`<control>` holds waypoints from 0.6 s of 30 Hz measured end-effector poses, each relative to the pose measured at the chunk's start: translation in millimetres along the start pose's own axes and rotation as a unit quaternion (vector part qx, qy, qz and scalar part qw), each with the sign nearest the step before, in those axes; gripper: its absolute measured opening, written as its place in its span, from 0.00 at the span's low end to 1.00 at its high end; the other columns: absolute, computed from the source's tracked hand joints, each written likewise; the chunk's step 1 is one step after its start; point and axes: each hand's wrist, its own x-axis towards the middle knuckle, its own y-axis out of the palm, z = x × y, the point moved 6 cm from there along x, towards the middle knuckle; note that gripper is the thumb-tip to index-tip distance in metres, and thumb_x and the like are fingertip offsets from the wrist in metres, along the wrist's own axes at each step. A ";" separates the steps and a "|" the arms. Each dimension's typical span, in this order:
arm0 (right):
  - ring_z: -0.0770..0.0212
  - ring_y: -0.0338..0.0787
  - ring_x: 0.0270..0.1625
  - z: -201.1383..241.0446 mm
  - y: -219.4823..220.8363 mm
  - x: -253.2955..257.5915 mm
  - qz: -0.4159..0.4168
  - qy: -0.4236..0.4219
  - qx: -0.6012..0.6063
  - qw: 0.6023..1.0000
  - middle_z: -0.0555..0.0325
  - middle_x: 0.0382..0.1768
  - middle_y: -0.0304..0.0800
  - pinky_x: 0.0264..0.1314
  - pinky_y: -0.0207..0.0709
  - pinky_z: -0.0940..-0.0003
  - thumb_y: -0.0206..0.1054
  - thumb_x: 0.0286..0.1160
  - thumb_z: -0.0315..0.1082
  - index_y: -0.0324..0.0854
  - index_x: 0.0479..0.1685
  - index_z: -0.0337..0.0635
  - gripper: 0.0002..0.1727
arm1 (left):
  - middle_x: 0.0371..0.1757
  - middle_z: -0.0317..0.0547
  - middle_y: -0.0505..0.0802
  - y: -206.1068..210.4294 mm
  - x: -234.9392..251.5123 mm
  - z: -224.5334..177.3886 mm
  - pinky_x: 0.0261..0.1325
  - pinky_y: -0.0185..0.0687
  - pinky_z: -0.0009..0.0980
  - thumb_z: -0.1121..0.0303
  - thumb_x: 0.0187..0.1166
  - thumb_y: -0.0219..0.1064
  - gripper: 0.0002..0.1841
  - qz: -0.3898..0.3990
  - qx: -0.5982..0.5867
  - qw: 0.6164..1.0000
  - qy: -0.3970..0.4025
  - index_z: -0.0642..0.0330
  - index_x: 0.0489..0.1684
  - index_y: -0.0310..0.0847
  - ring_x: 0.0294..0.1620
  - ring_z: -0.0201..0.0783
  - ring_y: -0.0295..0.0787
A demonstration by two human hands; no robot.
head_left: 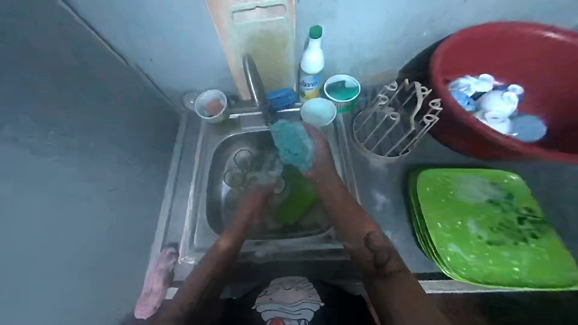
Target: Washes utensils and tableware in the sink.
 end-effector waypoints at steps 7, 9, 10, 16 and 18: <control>0.62 0.88 0.52 -94.8 19.9 -30.4 0.115 0.144 -0.214 0.959 0.49 0.58 0.87 0.58 0.84 0.62 0.59 0.90 0.46 0.69 0.81 0.41 0.27 | 0.50 0.48 0.90 -22.7 17.4 -17.1 0.54 0.86 0.42 0.39 0.90 0.45 0.32 -0.106 0.004 0.991 0.079 0.58 0.68 0.78 0.49 0.38 0.87; 0.68 0.87 0.43 -102.2 21.0 -29.9 0.123 0.187 -0.161 0.961 0.56 0.49 0.87 0.48 0.84 0.69 0.66 0.84 0.42 0.68 0.80 0.47 0.27 | 0.57 0.51 0.90 -27.5 17.5 -19.6 0.60 0.84 0.46 0.38 0.90 0.45 0.33 -0.092 0.051 0.992 0.073 0.58 0.72 0.77 0.55 0.41 0.87; 0.71 0.87 0.38 -104.3 20.0 -29.3 0.125 0.202 -0.138 0.962 0.60 0.44 0.87 0.42 0.84 0.73 0.69 0.81 0.39 0.70 0.76 0.48 0.26 | 0.58 0.48 0.90 -28.1 16.6 -22.5 0.60 0.85 0.41 0.40 0.90 0.47 0.31 -0.072 0.047 0.994 0.075 0.55 0.73 0.77 0.55 0.38 0.87; 0.70 0.86 0.30 -112.0 22.1 -30.7 0.178 0.254 -0.145 0.940 0.61 0.32 0.86 0.34 0.85 0.74 0.63 0.78 0.23 0.76 0.59 0.41 0.13 | 0.47 0.43 0.93 -33.3 9.0 -49.6 0.35 0.88 0.33 0.66 0.82 0.68 0.21 -0.089 -0.003 0.993 0.080 0.53 0.73 0.76 0.36 0.33 0.90; 0.71 0.85 0.29 -109.4 23.3 -29.2 0.163 0.231 -0.158 0.946 0.61 0.35 0.85 0.32 0.83 0.75 0.65 0.77 0.24 0.74 0.67 0.43 0.20 | 0.45 0.43 0.91 -34.0 7.1 -52.0 0.36 0.86 0.33 0.61 0.81 0.71 0.20 -0.105 0.065 0.990 0.073 0.56 0.68 0.77 0.34 0.32 0.87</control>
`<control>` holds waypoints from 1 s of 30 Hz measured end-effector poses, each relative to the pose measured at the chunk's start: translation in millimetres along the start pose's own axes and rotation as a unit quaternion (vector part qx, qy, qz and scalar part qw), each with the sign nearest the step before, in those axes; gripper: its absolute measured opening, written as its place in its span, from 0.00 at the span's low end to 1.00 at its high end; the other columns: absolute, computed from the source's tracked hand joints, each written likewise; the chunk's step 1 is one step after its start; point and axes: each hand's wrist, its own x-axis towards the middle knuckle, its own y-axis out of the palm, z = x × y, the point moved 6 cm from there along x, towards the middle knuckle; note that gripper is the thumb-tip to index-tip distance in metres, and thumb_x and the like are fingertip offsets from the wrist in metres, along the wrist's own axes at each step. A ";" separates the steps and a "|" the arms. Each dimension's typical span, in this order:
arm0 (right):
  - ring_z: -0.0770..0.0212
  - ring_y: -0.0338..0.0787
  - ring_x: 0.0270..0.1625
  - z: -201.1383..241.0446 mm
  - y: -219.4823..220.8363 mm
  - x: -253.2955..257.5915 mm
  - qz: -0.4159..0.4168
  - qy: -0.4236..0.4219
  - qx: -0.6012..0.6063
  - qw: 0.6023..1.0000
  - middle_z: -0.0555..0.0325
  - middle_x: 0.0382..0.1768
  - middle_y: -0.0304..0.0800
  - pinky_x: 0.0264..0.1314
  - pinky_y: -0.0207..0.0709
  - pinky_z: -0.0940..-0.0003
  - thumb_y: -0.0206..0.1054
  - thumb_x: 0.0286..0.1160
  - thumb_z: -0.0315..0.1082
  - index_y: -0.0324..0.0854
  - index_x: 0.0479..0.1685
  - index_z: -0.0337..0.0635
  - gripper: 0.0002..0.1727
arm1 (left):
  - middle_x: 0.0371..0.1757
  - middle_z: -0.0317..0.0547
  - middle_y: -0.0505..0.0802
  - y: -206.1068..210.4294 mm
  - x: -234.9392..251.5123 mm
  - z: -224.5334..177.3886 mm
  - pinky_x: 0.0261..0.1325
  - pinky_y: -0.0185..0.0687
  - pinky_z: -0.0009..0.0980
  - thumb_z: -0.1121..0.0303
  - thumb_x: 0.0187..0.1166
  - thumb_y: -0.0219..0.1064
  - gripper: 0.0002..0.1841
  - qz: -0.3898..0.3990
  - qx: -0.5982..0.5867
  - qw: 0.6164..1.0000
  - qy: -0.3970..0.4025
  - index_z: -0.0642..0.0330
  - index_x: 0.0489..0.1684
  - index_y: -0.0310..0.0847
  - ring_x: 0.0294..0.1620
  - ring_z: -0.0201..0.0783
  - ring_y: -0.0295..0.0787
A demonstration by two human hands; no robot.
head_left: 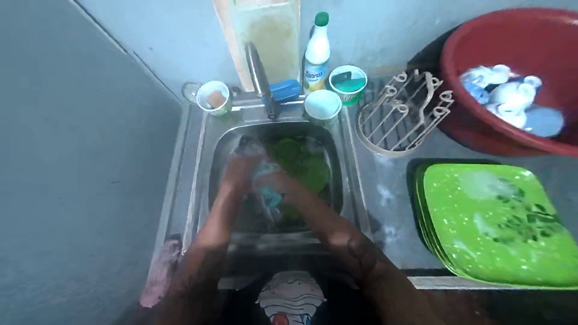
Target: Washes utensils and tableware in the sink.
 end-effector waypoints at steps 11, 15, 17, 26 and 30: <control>0.44 0.89 0.66 -10.7 -9.9 -20.8 -0.151 -0.050 -0.389 0.907 0.38 0.65 0.88 0.72 0.80 0.45 0.72 0.75 0.35 0.72 0.82 0.38 0.33 | 0.42 0.41 0.89 -6.1 30.8 -18.2 0.42 0.90 0.34 0.76 0.84 0.60 0.15 -0.059 -0.176 0.974 0.133 0.61 0.66 0.71 0.37 0.34 0.89; 0.42 0.86 0.70 -14.8 -19.9 -22.2 -0.168 -0.047 -0.406 0.897 0.36 0.72 0.83 0.75 0.78 0.45 0.68 0.80 0.34 0.70 0.82 0.36 0.31 | 0.39 0.38 0.88 -11.1 39.6 -18.5 0.37 0.87 0.28 0.71 0.89 0.56 0.10 -0.074 -0.236 0.960 0.134 0.61 0.62 0.72 0.31 0.30 0.85; 0.44 0.90 0.64 -5.1 -19.6 -11.9 -0.165 -0.088 -0.387 0.903 0.38 0.64 0.88 0.71 0.81 0.45 0.69 0.81 0.40 0.75 0.78 0.37 0.28 | 0.26 0.33 0.85 3.5 35.7 -14.6 0.22 0.78 0.22 0.64 0.93 0.53 0.08 -0.054 -0.282 0.954 0.081 0.56 0.51 0.74 0.18 0.25 0.76; 0.38 0.87 0.70 83.0 -83.6 8.4 -0.237 -0.079 -0.432 0.867 0.37 0.66 0.88 0.74 0.73 0.33 0.51 0.92 0.56 0.78 0.76 0.41 0.31 | 0.23 0.35 0.79 -12.8 40.0 11.3 0.22 0.79 0.30 0.32 0.86 0.43 0.31 -0.014 -0.184 0.982 -0.044 0.51 0.49 0.75 0.18 0.31 0.75; 0.35 0.75 0.81 149.0 -130.4 34.0 -0.308 -0.207 -0.461 0.806 0.27 0.78 0.74 0.85 0.66 0.44 0.52 0.93 0.42 0.70 0.79 0.26 0.28 | 0.16 0.34 0.77 -7.5 29.1 23.1 0.12 0.68 0.19 0.62 0.93 0.54 0.13 0.016 -0.112 0.989 -0.090 0.63 0.51 0.79 0.09 0.24 0.68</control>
